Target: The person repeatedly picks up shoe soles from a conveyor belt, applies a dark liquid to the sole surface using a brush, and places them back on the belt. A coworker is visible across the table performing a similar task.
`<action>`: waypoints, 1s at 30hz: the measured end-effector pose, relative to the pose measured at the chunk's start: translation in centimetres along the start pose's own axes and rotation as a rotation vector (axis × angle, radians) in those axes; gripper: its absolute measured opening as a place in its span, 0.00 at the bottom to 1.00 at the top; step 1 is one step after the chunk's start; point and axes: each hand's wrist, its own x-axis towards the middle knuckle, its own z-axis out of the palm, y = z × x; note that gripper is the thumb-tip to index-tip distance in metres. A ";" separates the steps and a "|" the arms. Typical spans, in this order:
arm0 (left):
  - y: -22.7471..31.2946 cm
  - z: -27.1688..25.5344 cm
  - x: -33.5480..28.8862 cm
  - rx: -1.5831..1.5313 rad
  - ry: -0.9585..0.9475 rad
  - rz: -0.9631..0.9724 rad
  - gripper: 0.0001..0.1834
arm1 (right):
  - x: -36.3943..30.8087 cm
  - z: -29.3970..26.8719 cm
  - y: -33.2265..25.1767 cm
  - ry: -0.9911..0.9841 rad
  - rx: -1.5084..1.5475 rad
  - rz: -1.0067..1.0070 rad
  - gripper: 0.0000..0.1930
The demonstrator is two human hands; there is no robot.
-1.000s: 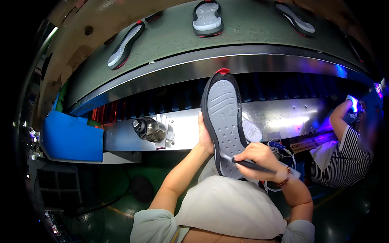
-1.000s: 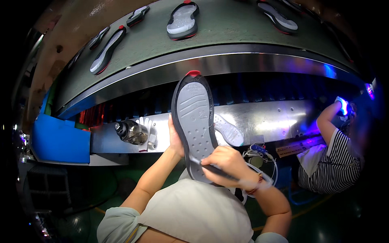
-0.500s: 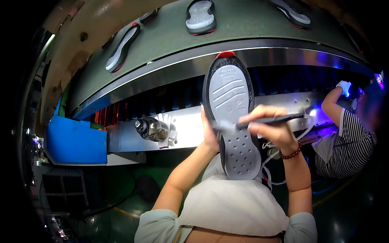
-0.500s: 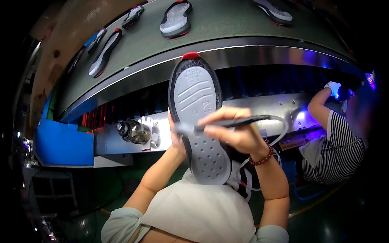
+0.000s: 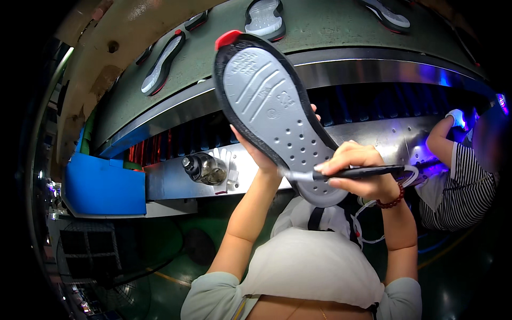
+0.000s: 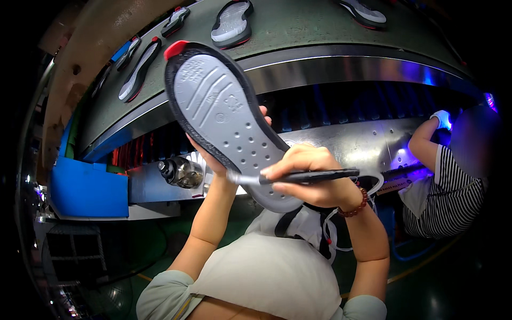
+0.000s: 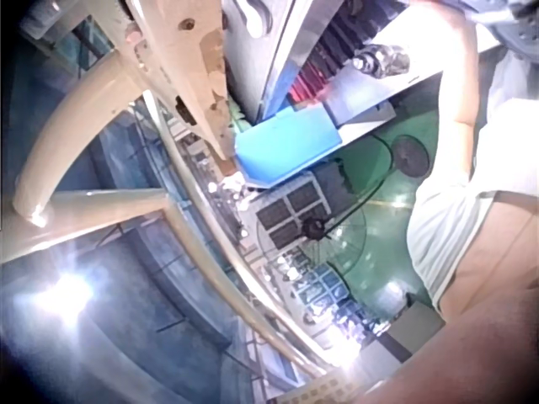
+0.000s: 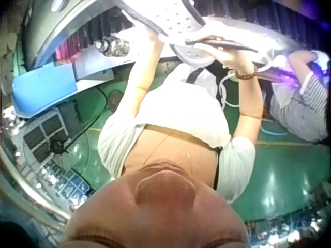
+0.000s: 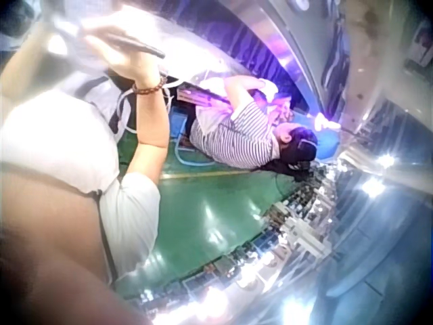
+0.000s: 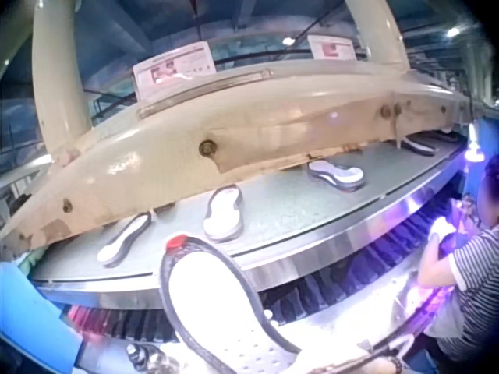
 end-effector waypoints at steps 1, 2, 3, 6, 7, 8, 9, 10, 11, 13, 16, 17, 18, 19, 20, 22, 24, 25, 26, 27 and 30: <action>0.5 0.0 0.1 -0.010 -0.021 0.005 0.51 | -0.1 -0.6 -0.1 -0.093 0.059 0.015 0.09; 0.6 0.0 0.3 -0.007 -0.004 0.033 0.51 | -0.3 -0.6 0.1 -0.017 0.195 0.083 0.09; 0.8 0.0 0.6 -0.002 0.014 0.064 0.51 | -0.4 -0.6 0.3 0.058 0.333 0.150 0.09; 1.2 -0.6 1.5 0.017 -0.040 0.142 0.50 | 0.1 -0.5 0.4 0.060 -0.048 0.092 0.08; 1.4 -0.8 1.7 0.023 -0.079 0.164 0.50 | 0.2 -0.2 0.1 0.005 -0.125 -0.017 0.08; 1.8 -0.7 1.7 0.050 -0.064 0.173 0.50 | 0.1 -0.1 -0.3 -0.040 -0.149 -0.020 0.08; 2.1 -0.9 1.7 0.048 -0.073 0.175 0.49 | -0.1 -0.5 -0.7 -0.120 -0.127 -0.021 0.07; 2.4 -1.0 1.7 0.045 -0.083 0.177 0.49 | -0.5 -0.9 -0.5 -0.133 -0.017 -0.010 0.08; 2.4 -1.1 1.7 0.043 -0.093 0.179 0.49 | -0.7 -0.9 -0.2 -0.067 0.048 0.046 0.08; 2.4 -0.8 1.7 0.047 -0.043 0.186 0.49 | -0.9 -1.0 0.3 0.061 0.026 0.136 0.08; 2.6 -1.0 2.0 0.084 -0.006 0.204 0.49 | -0.9 -0.7 0.4 -0.024 -0.108 0.058 0.08; 2.8 -0.9 2.0 0.078 -0.032 0.186 0.49 | -0.9 -0.6 0.4 -0.093 -0.132 0.000 0.09; 3.0 -0.7 1.8 0.067 -0.055 0.165 0.49 | -1.3 -0.9 0.5 -0.130 -0.045 0.022 0.09; 3.3 -0.5 1.7 0.057 -0.078 0.143 0.49 | -1.5 -1.5 0.8 -0.182 0.092 0.027 0.09; 3.4 -0.3 1.8 0.061 -0.082 0.133 0.50 | -1.7 -1.5 1.0 -0.100 0.232 0.072 0.09; 3.5 -0.6 2.2 0.135 0.020 0.160 0.50 | -1.7 -1.3 1.4 0.072 0.207 0.212 0.09; 3.5 -0.7 2.3 0.167 0.053 0.163 0.50 | -1.8 -0.8 1.7 0.081 0.069 0.228 0.09; 3.5 -0.6 2.2 0.162 0.035 0.154 0.50 | -1.6 -0.6 1.7 -0.034 -0.089 0.111 0.09; 3.6 -0.6 2.2 0.157 0.017 0.144 0.50 | -1.7 -0.5 1.5 -0.083 -0.084 0.109 0.09; 3.5 -0.4 2.0 0.153 0.002 0.132 0.50 | -1.8 -1.0 1.1 -0.139 0.000 0.130 0.10; 3.5 -0.3 2.3 0.158 0.047 0.125 0.50 | -2.3 -1.7 2.6 0.017 0.461 0.262 0.10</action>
